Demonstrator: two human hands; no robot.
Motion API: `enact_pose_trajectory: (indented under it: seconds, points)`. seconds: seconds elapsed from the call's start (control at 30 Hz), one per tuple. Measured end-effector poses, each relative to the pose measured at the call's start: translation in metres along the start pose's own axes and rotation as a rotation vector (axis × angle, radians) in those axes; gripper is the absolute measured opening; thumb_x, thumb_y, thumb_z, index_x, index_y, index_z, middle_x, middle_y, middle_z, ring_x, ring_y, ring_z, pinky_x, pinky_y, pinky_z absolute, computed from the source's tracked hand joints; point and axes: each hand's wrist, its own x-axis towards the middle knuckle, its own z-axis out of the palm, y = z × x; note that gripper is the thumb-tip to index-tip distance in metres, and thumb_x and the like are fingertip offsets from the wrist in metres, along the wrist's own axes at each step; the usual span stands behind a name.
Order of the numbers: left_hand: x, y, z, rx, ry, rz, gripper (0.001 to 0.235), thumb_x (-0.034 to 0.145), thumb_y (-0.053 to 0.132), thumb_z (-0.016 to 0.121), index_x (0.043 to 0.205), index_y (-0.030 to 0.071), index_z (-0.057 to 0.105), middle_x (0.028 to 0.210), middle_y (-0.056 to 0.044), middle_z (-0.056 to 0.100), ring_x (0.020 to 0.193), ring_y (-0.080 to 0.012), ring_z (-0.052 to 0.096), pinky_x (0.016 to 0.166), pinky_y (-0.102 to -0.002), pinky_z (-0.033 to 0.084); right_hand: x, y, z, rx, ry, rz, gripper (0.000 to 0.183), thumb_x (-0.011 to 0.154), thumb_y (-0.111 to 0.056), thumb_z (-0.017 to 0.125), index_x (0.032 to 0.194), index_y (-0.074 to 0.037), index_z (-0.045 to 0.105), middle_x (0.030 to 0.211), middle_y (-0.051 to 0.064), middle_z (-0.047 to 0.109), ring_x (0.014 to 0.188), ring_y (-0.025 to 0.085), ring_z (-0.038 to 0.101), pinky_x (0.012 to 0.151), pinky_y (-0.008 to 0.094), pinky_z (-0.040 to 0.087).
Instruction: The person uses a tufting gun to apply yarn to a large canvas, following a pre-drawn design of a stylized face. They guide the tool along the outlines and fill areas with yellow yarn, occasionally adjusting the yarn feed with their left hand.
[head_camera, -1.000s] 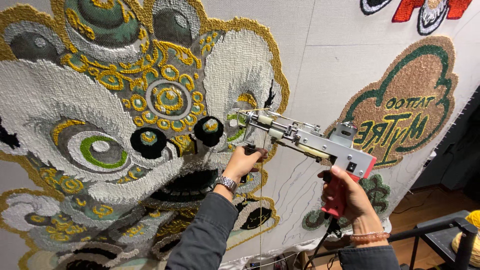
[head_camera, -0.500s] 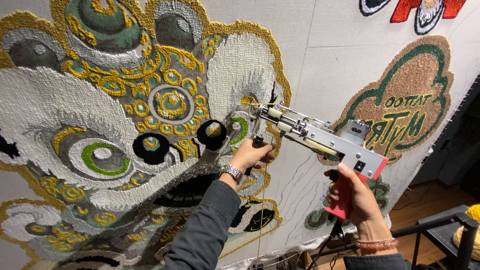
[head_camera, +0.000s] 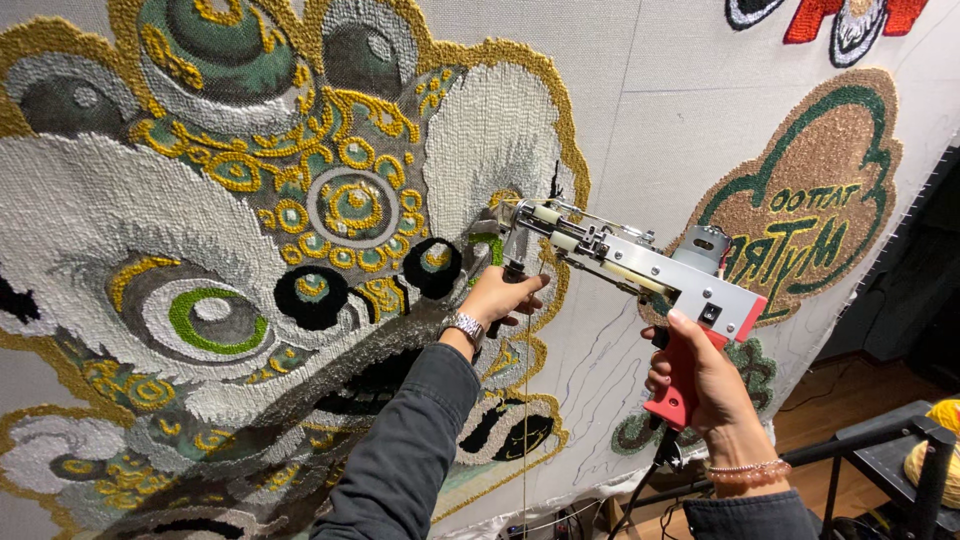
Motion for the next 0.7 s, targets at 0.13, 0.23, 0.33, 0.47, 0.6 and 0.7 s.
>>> enact_pose_trajectory:
  seconds: [0.13,0.23,0.33,0.47,0.6,0.7]
  points:
    - [0.003,0.003,-0.004,-0.013,-0.021,-0.011,0.037,0.083,0.046,0.077,0.093,0.011,0.073,0.083,-0.004,0.079,0.074,-0.0135,0.075,0.06,-0.034,0.054,0.0,0.001,0.007,0.019,0.007,-0.008,0.054,0.089,-0.051,0.068,0.104,0.001,0.063,0.061,0.003,0.045,0.053,0.016,0.044,0.053,0.031,0.039]
    - [0.0,0.005,-0.006,0.002,-0.019,0.0,0.037,0.083,0.046,0.076,0.093,0.011,0.072,0.084,-0.004,0.079,0.074,-0.0146,0.076,0.061,-0.035,0.055,-0.003,0.0,0.01,0.017,0.026,-0.009,0.055,0.088,-0.05,0.068,0.105,0.001,0.062,0.062,0.003,0.046,0.053,0.016,0.044,0.054,0.032,0.04]
    - [-0.001,0.005,-0.005,0.008,-0.015,-0.008,0.039,0.083,0.048,0.077,0.094,0.01,0.071,0.083,-0.005,0.079,0.075,-0.0153,0.077,0.061,-0.035,0.056,-0.007,-0.001,0.01,0.023,0.022,-0.004,0.056,0.088,-0.051,0.068,0.106,0.002,0.062,0.062,0.003,0.046,0.054,0.016,0.045,0.054,0.031,0.041]
    - [0.002,0.0,-0.006,0.004,-0.022,0.007,0.042,0.083,0.049,0.078,0.095,0.009,0.072,0.083,-0.004,0.079,0.075,-0.0144,0.077,0.06,-0.035,0.055,-0.008,-0.002,0.012,0.01,0.029,-0.007,0.057,0.088,-0.051,0.068,0.107,0.002,0.063,0.063,0.003,0.047,0.054,0.016,0.045,0.054,0.031,0.04]
    - [0.008,-0.003,-0.009,-0.003,-0.027,0.016,0.042,0.082,0.049,0.078,0.096,0.009,0.071,0.082,-0.003,0.079,0.072,-0.0141,0.075,0.059,-0.034,0.053,-0.007,-0.004,0.019,-0.005,0.031,0.006,0.056,0.088,-0.052,0.068,0.107,0.001,0.063,0.062,0.004,0.047,0.054,0.016,0.045,0.054,0.031,0.041]
    - [0.016,-0.005,-0.014,-0.004,-0.028,0.021,0.041,0.082,0.049,0.077,0.098,0.011,0.071,0.081,-0.003,0.079,0.07,-0.0138,0.074,0.057,-0.034,0.053,-0.007,-0.009,0.03,-0.038,0.043,-0.005,0.056,0.088,-0.052,0.068,0.106,0.001,0.064,0.061,0.004,0.046,0.053,0.017,0.046,0.053,0.03,0.039]
